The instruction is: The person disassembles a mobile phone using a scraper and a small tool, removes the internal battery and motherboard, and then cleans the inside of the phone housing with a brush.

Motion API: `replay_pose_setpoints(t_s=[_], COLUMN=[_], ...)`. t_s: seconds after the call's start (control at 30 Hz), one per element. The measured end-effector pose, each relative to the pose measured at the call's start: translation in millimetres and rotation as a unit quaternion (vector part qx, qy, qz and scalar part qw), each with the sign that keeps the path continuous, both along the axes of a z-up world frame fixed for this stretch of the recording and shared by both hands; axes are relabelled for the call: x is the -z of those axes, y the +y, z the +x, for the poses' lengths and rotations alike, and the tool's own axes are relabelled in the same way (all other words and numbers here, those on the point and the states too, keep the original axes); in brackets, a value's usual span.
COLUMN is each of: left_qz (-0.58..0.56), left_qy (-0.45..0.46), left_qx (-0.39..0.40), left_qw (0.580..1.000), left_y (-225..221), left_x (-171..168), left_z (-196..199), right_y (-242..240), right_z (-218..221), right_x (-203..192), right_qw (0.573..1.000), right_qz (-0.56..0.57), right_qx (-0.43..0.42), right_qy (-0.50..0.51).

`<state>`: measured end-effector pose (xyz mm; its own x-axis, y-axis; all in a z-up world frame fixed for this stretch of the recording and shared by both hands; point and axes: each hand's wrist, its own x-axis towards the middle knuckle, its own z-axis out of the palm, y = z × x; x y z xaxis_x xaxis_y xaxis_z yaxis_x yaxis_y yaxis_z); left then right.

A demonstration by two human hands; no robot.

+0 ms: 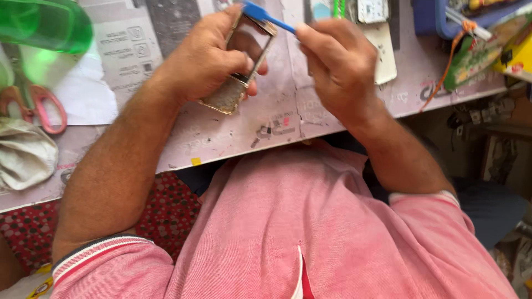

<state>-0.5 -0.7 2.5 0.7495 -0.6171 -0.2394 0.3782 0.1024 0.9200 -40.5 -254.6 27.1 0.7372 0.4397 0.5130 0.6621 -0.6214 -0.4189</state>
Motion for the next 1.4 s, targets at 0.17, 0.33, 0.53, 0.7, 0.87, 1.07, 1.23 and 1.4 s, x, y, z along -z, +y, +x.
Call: replay_pose_setpoints(t_s=[0.17, 0.33, 0.53, 0.7, 0.87, 1.07, 1.23, 1.4], left_qz=[-0.016, -0.02, -0.016, 0.005, 0.007, 0.023, 0.0, 0.005], left_qy=[0.02, 0.011, 0.009, 0.003, -0.001, -0.043, -0.011, -0.012], left_qx=[-0.024, 0.007, -0.005, 0.02, 0.007, 0.035, 0.011, 0.024], left_qw=[0.999, 1.0, 1.0, 1.0, 1.0, 0.998, 1.0, 1.0], left_y=[3, 3, 6, 2, 6, -2, 5, 4], left_x=[-9, 2, -4, -2, -5, 2, -2, -1], left_z=[2, -1, 3, 0, 2, -2, 1, -1], right_y=[0, -9, -10, -13, -12, -7, -15, -25], right_z=[4, -1, 1, 0, 0, 3, -2, -11], right_x=[1, 9, -3, 7, -3, 2, 0, -2], right_qw=[1.0, 1.0, 1.0, 0.999, 0.999, 0.998, 0.999, 0.999], right_qz=[-0.006, -0.002, -0.016, -0.003, -0.026, -0.005, -0.032, -0.026], right_qx=[-0.005, -0.011, -0.01, -0.022, -0.018, -0.041, -0.022, -0.028], right_qy=[-0.019, 0.002, -0.009, -0.023, -0.011, -0.043, -0.021, 0.006])
